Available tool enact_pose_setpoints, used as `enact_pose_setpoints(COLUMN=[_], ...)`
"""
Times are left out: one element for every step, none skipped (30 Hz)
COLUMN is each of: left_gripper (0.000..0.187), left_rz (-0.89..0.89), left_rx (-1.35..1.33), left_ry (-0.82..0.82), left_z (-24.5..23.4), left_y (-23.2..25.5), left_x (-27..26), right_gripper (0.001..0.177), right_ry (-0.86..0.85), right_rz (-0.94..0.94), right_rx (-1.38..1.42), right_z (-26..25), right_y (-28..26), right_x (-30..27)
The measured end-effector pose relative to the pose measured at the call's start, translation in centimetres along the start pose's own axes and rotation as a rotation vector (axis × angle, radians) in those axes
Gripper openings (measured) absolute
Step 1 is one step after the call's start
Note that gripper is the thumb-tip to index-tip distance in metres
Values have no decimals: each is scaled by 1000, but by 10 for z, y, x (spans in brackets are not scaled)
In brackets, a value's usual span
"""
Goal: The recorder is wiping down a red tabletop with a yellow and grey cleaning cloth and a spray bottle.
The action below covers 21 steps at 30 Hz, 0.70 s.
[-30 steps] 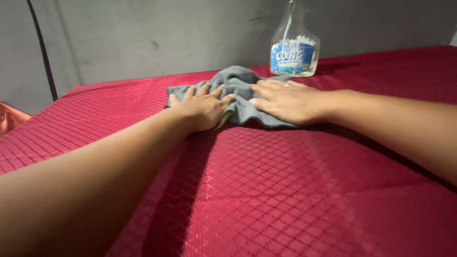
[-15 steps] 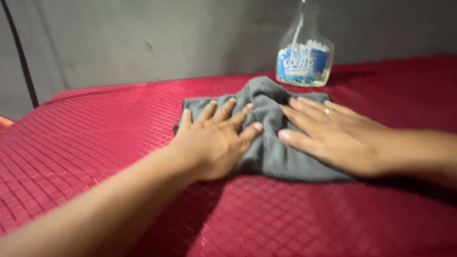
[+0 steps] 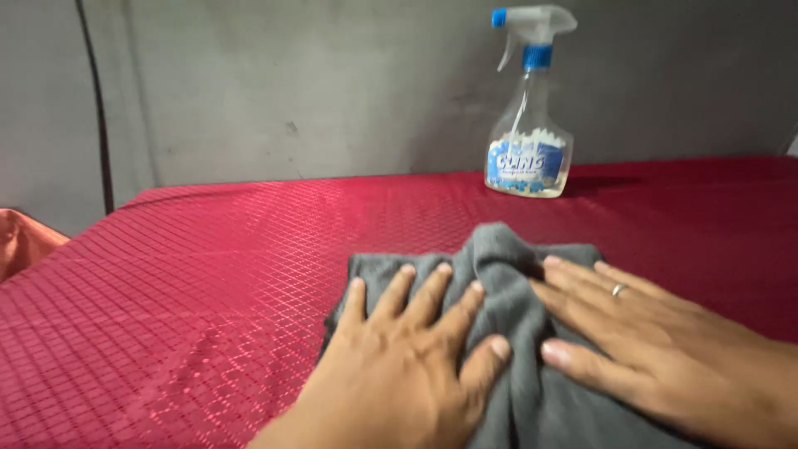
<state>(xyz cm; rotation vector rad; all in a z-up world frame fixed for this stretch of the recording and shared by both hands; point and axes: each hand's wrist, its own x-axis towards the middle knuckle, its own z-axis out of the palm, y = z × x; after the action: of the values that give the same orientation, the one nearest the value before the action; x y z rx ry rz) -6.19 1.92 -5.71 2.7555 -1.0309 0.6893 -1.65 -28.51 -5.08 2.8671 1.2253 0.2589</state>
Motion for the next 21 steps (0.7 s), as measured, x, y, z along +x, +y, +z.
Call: enact_pose_setpoints(left_gripper=[57, 64, 71, 71, 73, 76, 76, 77, 79, 79, 77, 75, 75, 68, 65, 65, 61, 57, 57, 56, 56], left_rz=[-2, -36, -72, -76, -50, -23, -24, -30, -36, -37, -78, -120, -119, -18, 85, 88, 79, 70, 70, -12, -93], left_rx=[1, -57, -119, -122, -128, -134, -135, -123, -111, -112, -101, -90, -95, 76, 245, 240, 264, 289, 283, 236, 191], left_ry=[5, -52, -112, -111, -167, -222, -222, -258, -295, -294, -339, -382, -389, -437, -482, -489, -429, -369, -373, -371, -368], left_z=[-5, -9, -12, -17, -23, -28, -27, -26, -24, -22, -19, -16, -12, -6, 0, 13, 26, 40, 44, 49, 52], left_y=[0, 1, 3, 2, 0, -2, -7, -13, -19, -26, -34, -42, -54, -65, -77, -91, -106, -120, -128, -136, -143], left_x=[-3, -5, -9, -8, -6, -4, 2, 9, 16, 26, 35, 45, 51, 59, 66, 75, 84, 93, 100, 107, 115], right_gripper=[80, 79, 78, 78, 76, 75, 75, 77, 79, 79, 81, 83, 83, 77, 72, 72, 59, 49, 49, 49, 50], right_ry=[1, -8, -21, -25, -67, -108, -109, -153, -196, -197, -210, -223, -228, -154, -79, -84, -76, -68, -74, -10, 55], right_rz=[-3, -66, -129, -131, -191, -252, -252, -221, -190, -191, -99, -8, -6, -81, -155, -152, -178, -204, -203, -215, -224], right_rx=[-4, 15, 38, 37, 122, 207, 206, 165, 123, 123, 91, 60, 66, 34, 3, 10, -47, -104, -100, -49, 0], right_z=[-5, -9, -12, -21, -29, -38, -33, -28, -23, -21, -18, -15, -7, 2, 12, 13, 13, 13, 15, 17, 18], right_y=[-3, -6, -9, -11, -13, -14, -5, 4, 14, 17, 19, 22, 33, 45, 56, 56, 56, 55, 55, 54, 54], right_x=[-1, -1, -4, 2, 8, 14, 23, 32, 42, 56, 71, 86, 100, 115, 129, 140, 152, 164, 173, 181, 190])
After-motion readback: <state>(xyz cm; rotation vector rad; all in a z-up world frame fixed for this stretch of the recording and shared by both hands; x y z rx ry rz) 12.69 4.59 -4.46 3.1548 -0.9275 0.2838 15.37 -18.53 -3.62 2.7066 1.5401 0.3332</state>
